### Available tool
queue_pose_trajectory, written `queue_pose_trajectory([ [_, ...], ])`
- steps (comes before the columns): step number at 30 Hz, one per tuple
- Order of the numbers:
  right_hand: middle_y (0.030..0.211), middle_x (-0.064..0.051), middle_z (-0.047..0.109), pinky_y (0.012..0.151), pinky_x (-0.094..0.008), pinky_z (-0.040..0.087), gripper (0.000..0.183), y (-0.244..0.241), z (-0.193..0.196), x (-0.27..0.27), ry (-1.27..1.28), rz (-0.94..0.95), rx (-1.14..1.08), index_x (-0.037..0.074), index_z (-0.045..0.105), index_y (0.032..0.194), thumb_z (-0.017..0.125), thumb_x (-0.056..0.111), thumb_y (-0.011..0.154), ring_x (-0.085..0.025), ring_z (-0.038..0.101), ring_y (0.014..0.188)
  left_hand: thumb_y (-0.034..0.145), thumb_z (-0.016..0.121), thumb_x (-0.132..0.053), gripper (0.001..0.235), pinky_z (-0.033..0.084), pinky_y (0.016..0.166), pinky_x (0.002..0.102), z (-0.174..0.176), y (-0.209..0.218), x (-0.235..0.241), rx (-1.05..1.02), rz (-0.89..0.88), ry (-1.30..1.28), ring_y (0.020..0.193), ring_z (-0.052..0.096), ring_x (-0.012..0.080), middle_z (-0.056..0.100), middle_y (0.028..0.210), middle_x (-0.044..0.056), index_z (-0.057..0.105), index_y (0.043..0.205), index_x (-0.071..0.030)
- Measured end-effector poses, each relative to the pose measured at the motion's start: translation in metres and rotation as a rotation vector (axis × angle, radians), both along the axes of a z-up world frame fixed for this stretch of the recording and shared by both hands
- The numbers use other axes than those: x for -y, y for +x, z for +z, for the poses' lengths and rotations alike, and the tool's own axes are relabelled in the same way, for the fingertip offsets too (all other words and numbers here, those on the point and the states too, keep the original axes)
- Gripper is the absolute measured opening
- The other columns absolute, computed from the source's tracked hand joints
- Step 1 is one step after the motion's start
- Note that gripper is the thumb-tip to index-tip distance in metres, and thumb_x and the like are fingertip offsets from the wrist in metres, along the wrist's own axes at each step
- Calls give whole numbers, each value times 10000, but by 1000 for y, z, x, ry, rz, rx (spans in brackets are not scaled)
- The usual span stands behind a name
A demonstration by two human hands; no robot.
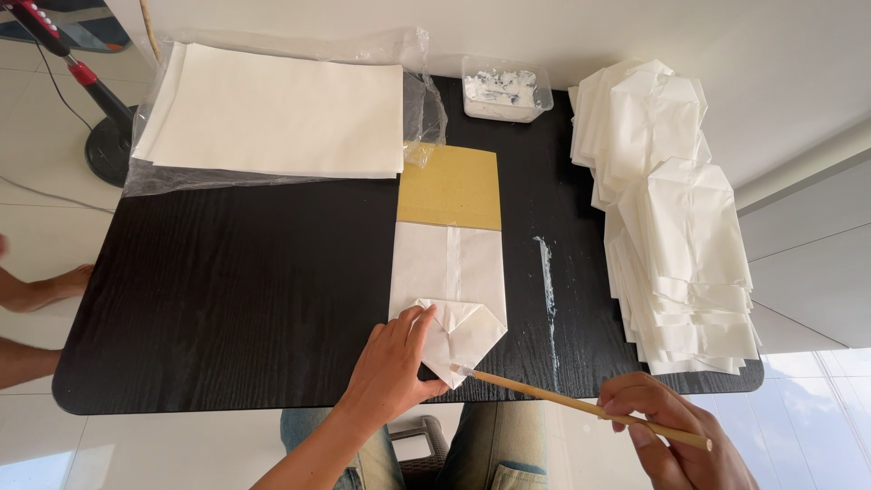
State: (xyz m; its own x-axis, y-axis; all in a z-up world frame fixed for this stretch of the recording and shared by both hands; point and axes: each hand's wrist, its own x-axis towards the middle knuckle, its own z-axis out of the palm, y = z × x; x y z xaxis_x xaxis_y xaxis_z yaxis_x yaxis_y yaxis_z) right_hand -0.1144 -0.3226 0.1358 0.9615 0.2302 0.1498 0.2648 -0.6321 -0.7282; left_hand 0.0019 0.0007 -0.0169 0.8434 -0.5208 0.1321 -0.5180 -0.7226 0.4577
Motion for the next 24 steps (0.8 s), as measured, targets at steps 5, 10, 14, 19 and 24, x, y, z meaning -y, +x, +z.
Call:
queue_pose_trajectory([
  [5, 1011, -74, 746, 670, -305, 601, 219, -1, 0, -5, 2, -8, 9, 137, 675, 1037, 475, 218, 1000, -168, 717, 768, 667, 995, -508, 1129, 468, 958, 440, 2, -1, -1, 18, -6, -25, 1285, 537, 314, 503, 1464, 148, 377, 1496, -55],
  [10, 1050, -73, 739, 698, -288, 638, 240, -1, 1, -8, -32, -16, 28, 141, 675, 1064, 462, 237, 1009, -164, 736, 793, 671, 988, -507, 1115, 486, 917, 430, 2, 0, 0, 41, -6, -4, 1240, 564, 300, 516, 1437, 134, 389, 1488, -43],
  [14, 1016, -96, 740, 682, -296, 638, 240, -2, -1, -11, 31, 1, 29, 124, 680, 1059, 470, 227, 1009, -181, 736, 795, 669, 995, -493, 1116, 471, 955, 442, 1, 0, -1, 30, -7, -22, 1277, 543, 312, 508, 1458, 144, 380, 1491, -58],
  [19, 969, -83, 748, 666, -307, 595, 258, -5, 4, -12, 56, -23, -29, 121, 689, 1016, 467, 253, 1008, -161, 700, 706, 684, 983, -544, 1135, 467, 961, 445, 5, -1, -1, 16, -11, -39, 1281, 531, 315, 506, 1454, 140, 365, 1504, -60],
  [24, 934, -115, 749, 647, -328, 574, 287, -12, -3, -3, 192, -103, -61, 90, 712, 914, 519, 286, 997, -191, 669, 644, 658, 995, -538, 1148, 474, 919, 429, 1, -2, -1, 60, -7, -23, 1274, 538, 311, 506, 1453, 149, 380, 1495, -48],
])
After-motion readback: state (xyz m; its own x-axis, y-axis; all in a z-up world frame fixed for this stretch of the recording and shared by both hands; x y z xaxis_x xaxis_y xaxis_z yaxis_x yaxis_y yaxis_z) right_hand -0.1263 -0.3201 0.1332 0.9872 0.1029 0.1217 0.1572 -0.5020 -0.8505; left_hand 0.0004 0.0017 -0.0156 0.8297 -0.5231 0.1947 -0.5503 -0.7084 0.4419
